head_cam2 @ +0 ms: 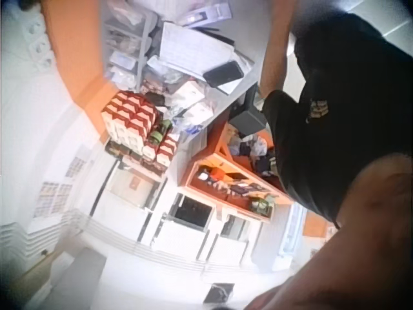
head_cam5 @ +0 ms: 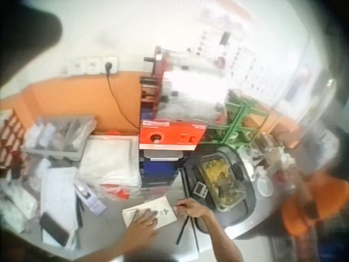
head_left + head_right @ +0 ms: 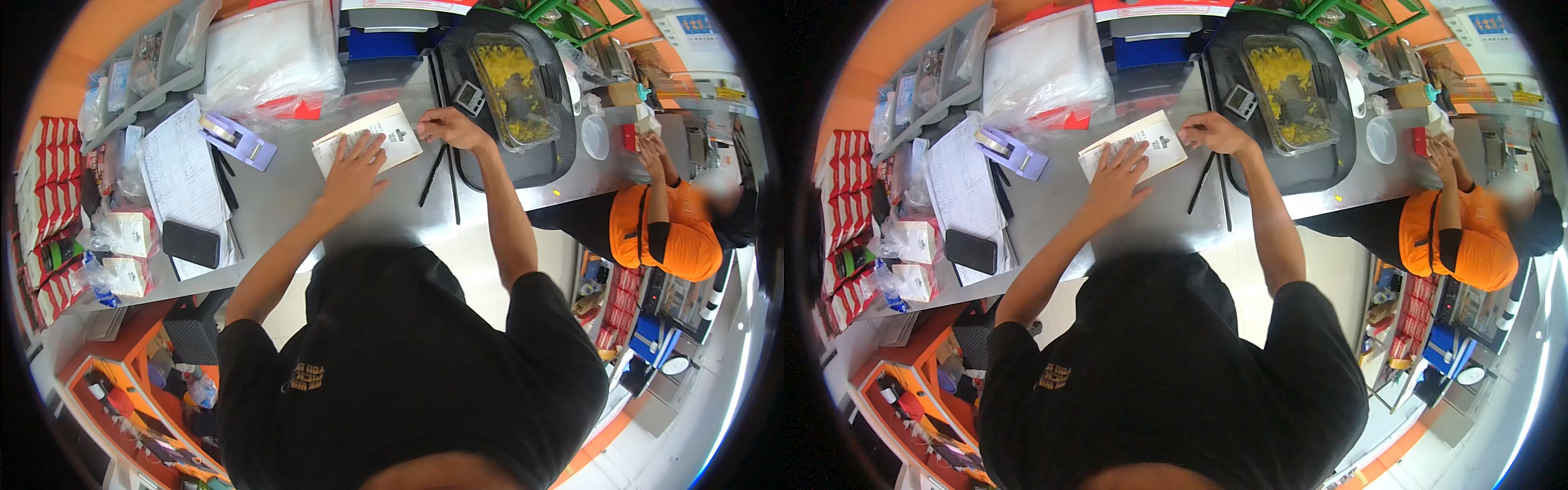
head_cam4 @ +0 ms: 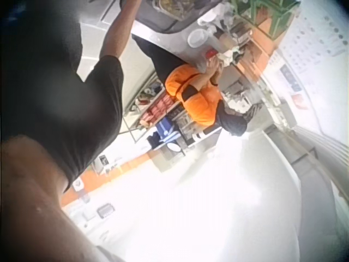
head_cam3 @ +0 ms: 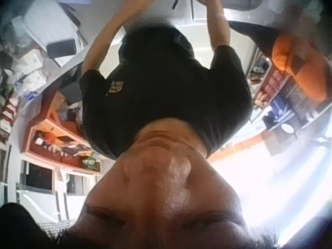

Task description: The person packs small white boxes and a card into a clear plastic bag, seals it, and hands it to a customer. The person then writes on a receipt, places it into a food box, and closes the box.

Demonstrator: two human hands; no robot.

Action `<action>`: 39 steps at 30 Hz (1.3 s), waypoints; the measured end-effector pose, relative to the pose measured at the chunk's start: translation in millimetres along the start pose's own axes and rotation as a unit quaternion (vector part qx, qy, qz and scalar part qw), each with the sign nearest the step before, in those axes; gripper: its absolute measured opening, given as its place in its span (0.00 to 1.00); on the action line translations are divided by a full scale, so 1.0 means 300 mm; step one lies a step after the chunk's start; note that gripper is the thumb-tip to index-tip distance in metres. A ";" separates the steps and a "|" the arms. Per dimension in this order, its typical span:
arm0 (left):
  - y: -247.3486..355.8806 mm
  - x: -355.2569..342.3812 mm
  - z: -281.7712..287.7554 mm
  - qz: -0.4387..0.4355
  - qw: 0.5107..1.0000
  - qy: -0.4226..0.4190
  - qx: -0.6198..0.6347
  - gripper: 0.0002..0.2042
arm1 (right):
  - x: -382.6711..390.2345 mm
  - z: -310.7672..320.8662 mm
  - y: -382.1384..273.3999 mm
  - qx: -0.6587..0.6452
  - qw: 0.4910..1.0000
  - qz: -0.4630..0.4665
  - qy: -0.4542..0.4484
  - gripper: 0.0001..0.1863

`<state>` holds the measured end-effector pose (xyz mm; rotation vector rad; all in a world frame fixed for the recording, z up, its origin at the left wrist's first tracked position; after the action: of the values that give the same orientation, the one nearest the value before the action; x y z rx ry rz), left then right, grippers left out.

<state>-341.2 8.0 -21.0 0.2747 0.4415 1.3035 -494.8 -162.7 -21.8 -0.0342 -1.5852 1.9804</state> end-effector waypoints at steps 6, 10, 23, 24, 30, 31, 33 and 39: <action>0.011 -0.103 0.038 0.063 0.996 -0.062 0.004 0.27 | -0.105 0.020 0.065 0.028 0.992 0.029 -0.119 0.13; 0.090 -0.165 0.026 0.099 0.993 -0.054 -0.042 0.30 | -0.137 0.013 0.086 0.062 0.986 0.022 -0.151 0.13; 0.090 -0.102 -0.010 0.097 0.991 0.076 -0.056 0.29 | -0.029 -0.161 0.263 -0.305 0.935 -0.093 0.154 0.13; 0.092 -0.100 -0.019 0.095 0.992 0.072 -0.048 0.30 | -0.035 -0.166 0.265 -0.294 0.939 -0.090 0.155 0.13; 0.076 -0.054 0.011 0.097 0.991 0.071 -0.052 0.31 | -0.063 -0.166 0.218 -0.066 0.971 -0.025 0.228 0.14; 0.074 -0.054 0.014 0.100 0.991 0.071 -0.048 0.31 | -0.059 -0.152 0.194 0.010 0.965 0.020 0.262 0.13; 0.071 -0.052 0.025 0.110 0.991 0.075 -0.031 0.30 | -0.044 -0.142 0.163 0.062 0.953 0.063 0.289 0.13; 0.134 -0.011 0.063 0.117 0.973 0.200 -0.003 0.20 | 0.248 -0.105 0.102 0.158 0.928 0.053 0.334 0.09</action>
<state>-368.1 15.7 13.8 0.0564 0.7638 1.5979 -557.3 -104.1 -33.3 -0.6114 -0.8338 1.9819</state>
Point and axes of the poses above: each hand's wrist, its own x-axis away from the middle knuckle, its own z-axis out of the back of the hand, y = z × x, the point moved 4 cm from there along -x, towards the middle knuckle, and after that the axes turned 6 degrees about x, right-handed, at the moved point
